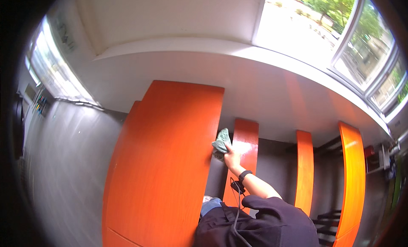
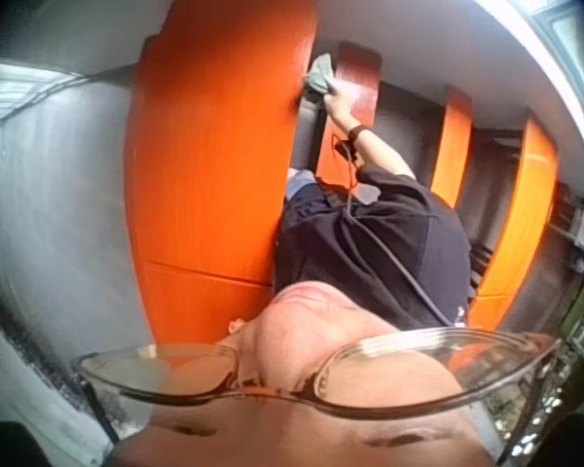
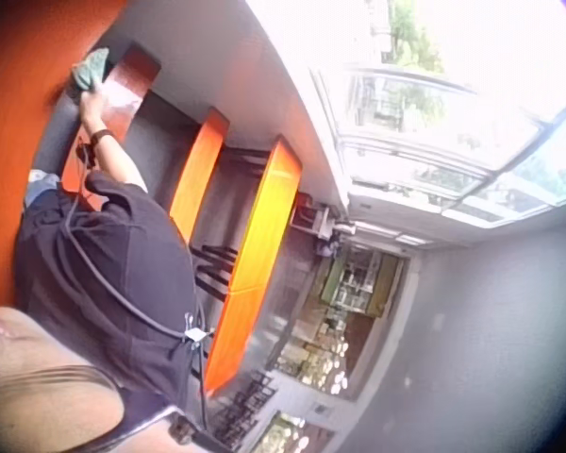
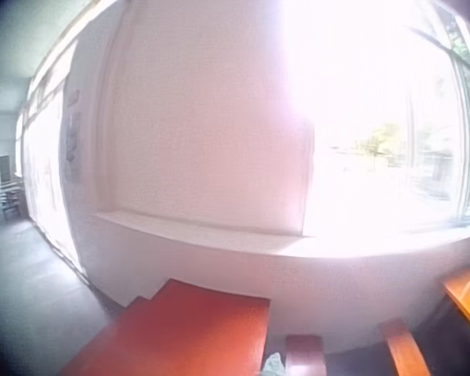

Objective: The person folds a green cloth and then uses it by hand to wipe several orange tables and benches in a dining area.

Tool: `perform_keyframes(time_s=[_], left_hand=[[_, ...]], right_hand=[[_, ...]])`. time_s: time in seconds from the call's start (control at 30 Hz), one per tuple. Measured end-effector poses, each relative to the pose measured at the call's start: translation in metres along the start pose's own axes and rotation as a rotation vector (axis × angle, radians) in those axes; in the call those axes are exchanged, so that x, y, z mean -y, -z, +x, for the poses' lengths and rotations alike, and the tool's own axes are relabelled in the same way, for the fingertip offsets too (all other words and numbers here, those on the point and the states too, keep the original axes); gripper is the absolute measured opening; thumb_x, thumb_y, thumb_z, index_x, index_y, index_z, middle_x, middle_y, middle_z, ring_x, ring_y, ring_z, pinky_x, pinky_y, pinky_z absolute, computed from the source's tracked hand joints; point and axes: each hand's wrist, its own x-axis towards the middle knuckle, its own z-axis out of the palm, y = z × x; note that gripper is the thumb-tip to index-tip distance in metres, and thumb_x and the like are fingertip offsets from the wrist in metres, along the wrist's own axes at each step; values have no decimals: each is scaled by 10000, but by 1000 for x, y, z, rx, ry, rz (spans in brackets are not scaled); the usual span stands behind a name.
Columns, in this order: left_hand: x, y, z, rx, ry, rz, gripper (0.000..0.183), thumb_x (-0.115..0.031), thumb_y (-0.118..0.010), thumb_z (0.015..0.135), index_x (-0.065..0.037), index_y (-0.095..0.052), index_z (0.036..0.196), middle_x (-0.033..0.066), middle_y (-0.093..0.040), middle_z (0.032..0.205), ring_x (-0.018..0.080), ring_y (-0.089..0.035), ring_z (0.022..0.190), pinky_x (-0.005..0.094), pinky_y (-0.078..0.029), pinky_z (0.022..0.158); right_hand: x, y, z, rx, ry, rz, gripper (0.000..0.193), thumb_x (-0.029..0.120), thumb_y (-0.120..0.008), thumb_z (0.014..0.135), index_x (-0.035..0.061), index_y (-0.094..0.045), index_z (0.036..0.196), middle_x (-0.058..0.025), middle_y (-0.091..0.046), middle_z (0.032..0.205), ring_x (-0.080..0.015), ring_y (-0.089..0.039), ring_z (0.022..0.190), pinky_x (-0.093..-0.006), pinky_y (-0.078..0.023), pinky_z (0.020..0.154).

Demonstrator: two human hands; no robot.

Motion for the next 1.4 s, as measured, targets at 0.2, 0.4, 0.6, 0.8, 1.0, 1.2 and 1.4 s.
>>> perform_keyframes(time_s=[0.2,0.4,0.6,0.8,1.0,1.2,1.4], left_hand=[[-25,-77,-58,19,295,-243,396,-263,-469,997,39,-583,1227,165,-643,1106,251,-612,989,369,-513,856],[-32,-113,-87,34,432,-433,466,-335,-405,1016,22,-559,1273,167,-632,1170,277,-604,1060,394,-502,902],[-7,-146,-124,19,550,-751,537,-406,-341,1035,5,-536,1319,169,-621,1234,302,-596,1131,419,-490,948],[1,-172,-98,70,298,-969,689,-524,-152,1036,-28,-431,1425,172,-534,1380,341,-536,1249,471,-434,1049],[-11,-176,-53,-341,685,-556,598,-552,-347,995,-1,-552,1103,155,-628,706,264,-599,525,405,-432,438],[8,-185,-55,-450,781,-302,762,-593,-337,989,74,-432,1345,340,-537,1288,467,-484,1254,525,-369,1064],[5,-182,-71,-491,654,-240,760,-600,-404,966,110,-582,1170,322,-586,1227,477,-523,1212,515,-408,1034]], right_hand=[[113,9,20,190,872,-48,549,-121,-594,657,101,-691,1149,-121,-653,1239,-298,-613,1178,-374,-521,965],[119,-23,-23,1058,1162,-306,673,7,-642,760,206,-525,1392,-121,-343,1548,-355,-223,1470,-579,-226,1174],[103,-65,-40,1267,1113,-388,798,291,-759,758,251,-405,1473,-128,-251,1582,-423,-201,1447,-621,-212,1146],[110,-92,-21,1252,1001,-377,583,404,-824,717,99,-676,1190,-183,-538,1377,-394,-465,1281,-490,-402,1058],[91,-134,12,747,803,-224,614,315,-828,735,-16,-616,1208,-184,-610,1226,-344,-573,1136,-432,-467,973],[78,-185,11,831,817,-519,844,308,-873,634,38,-507,1345,-207,-592,1255,-396,-569,1104,-462,-442,994],[74,-237,66,1396,834,-299,481,163,-831,562,-17,-683,982,-176,-720,867,-287,-672,705,-373,-535,662]])
